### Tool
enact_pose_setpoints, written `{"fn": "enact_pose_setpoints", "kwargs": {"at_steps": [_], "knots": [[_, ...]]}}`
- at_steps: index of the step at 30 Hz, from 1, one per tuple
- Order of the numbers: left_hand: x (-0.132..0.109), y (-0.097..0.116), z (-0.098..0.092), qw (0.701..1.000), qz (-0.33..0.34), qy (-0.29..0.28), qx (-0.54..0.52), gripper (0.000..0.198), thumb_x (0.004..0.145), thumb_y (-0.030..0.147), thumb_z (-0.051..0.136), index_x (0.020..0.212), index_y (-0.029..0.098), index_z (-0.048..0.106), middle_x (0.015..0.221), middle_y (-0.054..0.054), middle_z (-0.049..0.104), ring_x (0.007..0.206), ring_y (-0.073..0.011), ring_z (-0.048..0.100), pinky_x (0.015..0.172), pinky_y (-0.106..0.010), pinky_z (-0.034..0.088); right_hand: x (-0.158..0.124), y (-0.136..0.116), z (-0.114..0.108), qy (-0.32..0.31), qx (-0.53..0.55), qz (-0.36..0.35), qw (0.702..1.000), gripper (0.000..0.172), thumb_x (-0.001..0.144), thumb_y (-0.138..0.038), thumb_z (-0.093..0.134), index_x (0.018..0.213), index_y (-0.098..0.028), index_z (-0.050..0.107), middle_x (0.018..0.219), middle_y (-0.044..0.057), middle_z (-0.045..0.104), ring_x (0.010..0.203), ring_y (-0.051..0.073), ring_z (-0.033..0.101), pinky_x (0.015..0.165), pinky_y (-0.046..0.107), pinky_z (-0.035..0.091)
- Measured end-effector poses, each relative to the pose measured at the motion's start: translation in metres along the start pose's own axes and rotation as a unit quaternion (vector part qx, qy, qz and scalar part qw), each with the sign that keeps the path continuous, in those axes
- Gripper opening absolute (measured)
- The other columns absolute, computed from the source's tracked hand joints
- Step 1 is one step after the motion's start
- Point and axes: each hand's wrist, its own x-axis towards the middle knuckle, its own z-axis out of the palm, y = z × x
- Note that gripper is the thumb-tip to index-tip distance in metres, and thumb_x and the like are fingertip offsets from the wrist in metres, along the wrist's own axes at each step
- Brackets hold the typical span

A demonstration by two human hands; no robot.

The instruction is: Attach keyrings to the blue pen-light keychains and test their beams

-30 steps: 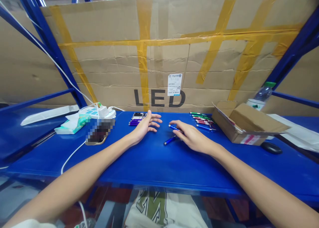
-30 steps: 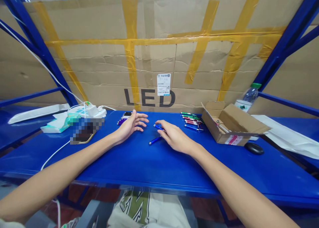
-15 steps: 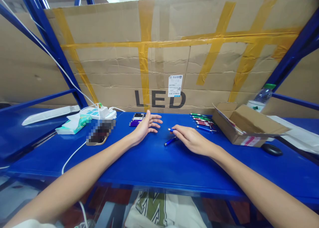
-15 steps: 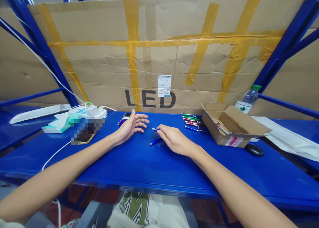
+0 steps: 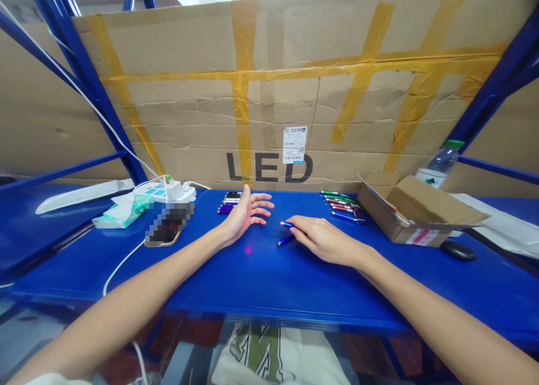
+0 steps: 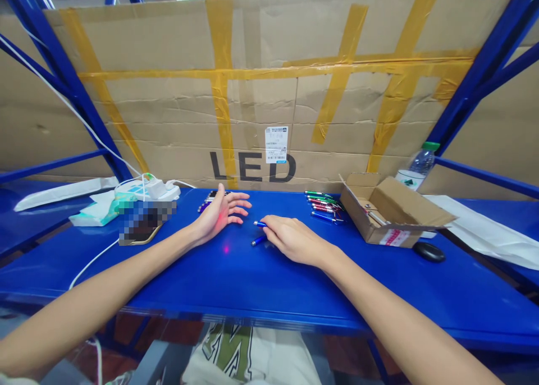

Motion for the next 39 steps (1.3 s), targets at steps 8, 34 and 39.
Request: {"fn": "enact_pose_setpoints", "kwargs": {"at_steps": [8,34,39], "knots": [[-0.0013,0.0014,-0.0008,1.000,-0.003,-0.018,-0.011,0.083,0.100,0.084,0.030,0.125,0.016,0.070,0.119,-0.016,0.073,0.097,-0.0230,0.068,0.075,-0.029,0.056,-0.0015,0.0038,0.0013,-0.014,-0.007,-0.010,1.000,0.033,0.116,-0.035,0.035,0.134,-0.023,0.060,0.123,0.013,0.073,0.108,0.028,0.073,0.094,0.046,0.058],[-0.0019,0.0033,-0.0017,0.999,-0.010,-0.026,-0.027,0.085,0.099,0.086,0.029,0.126,0.017,0.071,0.120,-0.016,0.073,0.098,-0.0234,0.069,0.076,-0.030,0.057,-0.0010,0.0049,0.0032,-0.022,0.024,-0.036,0.999,0.034,0.117,-0.037,0.034,0.134,-0.024,0.060,0.125,0.011,0.075,0.107,0.026,0.073,0.093,0.043,0.057],[-0.0013,0.0021,-0.0023,0.999,-0.011,-0.025,-0.030,0.085,0.099,0.086,0.029,0.126,0.017,0.071,0.120,-0.016,0.073,0.097,-0.0231,0.069,0.076,-0.030,0.057,0.0002,-0.0019,-0.0014,-0.037,0.007,-0.013,0.999,0.030,0.116,-0.036,0.038,0.122,-0.023,0.064,0.117,0.010,0.076,0.104,0.027,0.073,0.092,0.041,0.056]]}}
